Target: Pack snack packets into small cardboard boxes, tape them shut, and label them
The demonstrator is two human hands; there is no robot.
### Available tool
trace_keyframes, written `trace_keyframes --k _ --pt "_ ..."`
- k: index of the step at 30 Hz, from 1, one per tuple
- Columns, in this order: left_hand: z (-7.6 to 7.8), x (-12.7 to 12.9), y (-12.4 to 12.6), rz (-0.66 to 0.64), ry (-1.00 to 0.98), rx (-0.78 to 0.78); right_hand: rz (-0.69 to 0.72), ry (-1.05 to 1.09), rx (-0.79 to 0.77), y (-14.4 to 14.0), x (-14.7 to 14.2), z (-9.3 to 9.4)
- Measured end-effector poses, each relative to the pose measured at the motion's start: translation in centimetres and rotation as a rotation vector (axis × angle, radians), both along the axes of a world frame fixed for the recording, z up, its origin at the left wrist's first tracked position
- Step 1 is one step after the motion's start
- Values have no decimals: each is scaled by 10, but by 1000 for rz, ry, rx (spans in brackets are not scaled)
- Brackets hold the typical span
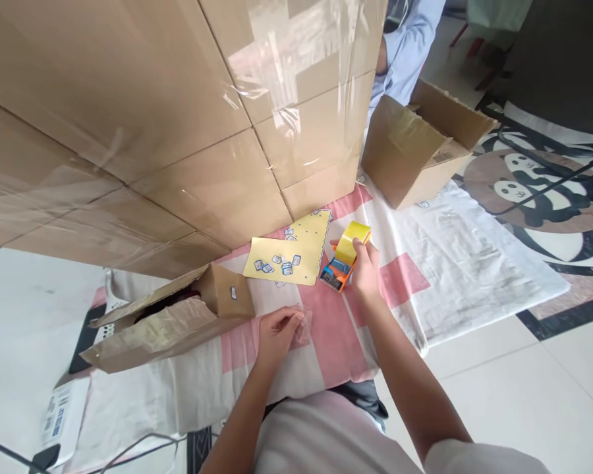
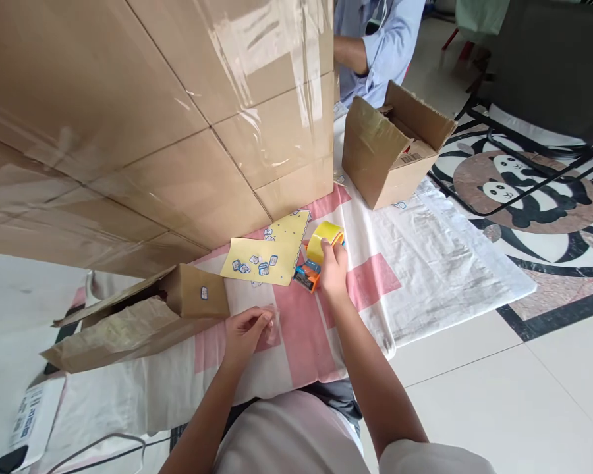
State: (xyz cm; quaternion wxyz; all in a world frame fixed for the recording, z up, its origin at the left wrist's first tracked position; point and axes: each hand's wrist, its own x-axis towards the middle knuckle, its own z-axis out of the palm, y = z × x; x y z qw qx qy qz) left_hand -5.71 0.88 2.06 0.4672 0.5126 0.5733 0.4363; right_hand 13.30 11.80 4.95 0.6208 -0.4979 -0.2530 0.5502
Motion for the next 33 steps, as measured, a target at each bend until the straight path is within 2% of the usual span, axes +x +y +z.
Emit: trace_keyframes --k 5,6,9,10,11,12,15,17,21,24,26,28,31,33 --pt "11 -12 -3 8 -16 16 -9 -209 84 -2 7 -10" --pt "13 -16 -5 10 -15 22 -65 -301 87 -6 9 -11" --pt "21 -30 -12 15 5 40 -363 -642 115 -30 8 -8" --pt "22 -35 -15 19 13 46 -426 -743 148 -42 4 -6" --pt "24 -39 -18 27 19 53 -411 -826 200 -56 -2 -3" --pt "24 -44 -21 30 28 58 -305 -884 266 -71 -11 -1" --pt "27 -57 -30 -31 79 70 223 -873 430 -111 -46 1" --pt "29 -65 -36 -109 118 78 389 -796 451 -129 -69 0" --pt "32 -81 -47 -144 158 127 425 -767 465 -141 -96 -1" --pt "30 -98 -53 -110 134 101 503 -922 611 -142 -103 8" --pt "28 -116 -57 -129 20 -10 542 -1074 729 -145 -108 19" --pt "27 -139 -63 -269 -157 -164 600 -1183 836 -154 -117 30" --pt "24 -172 -75 -558 -371 -341 721 -1222 956 -173 -135 45" --pt "19 -188 -83 -625 -449 -390 772 -1190 993 -186 -143 54"
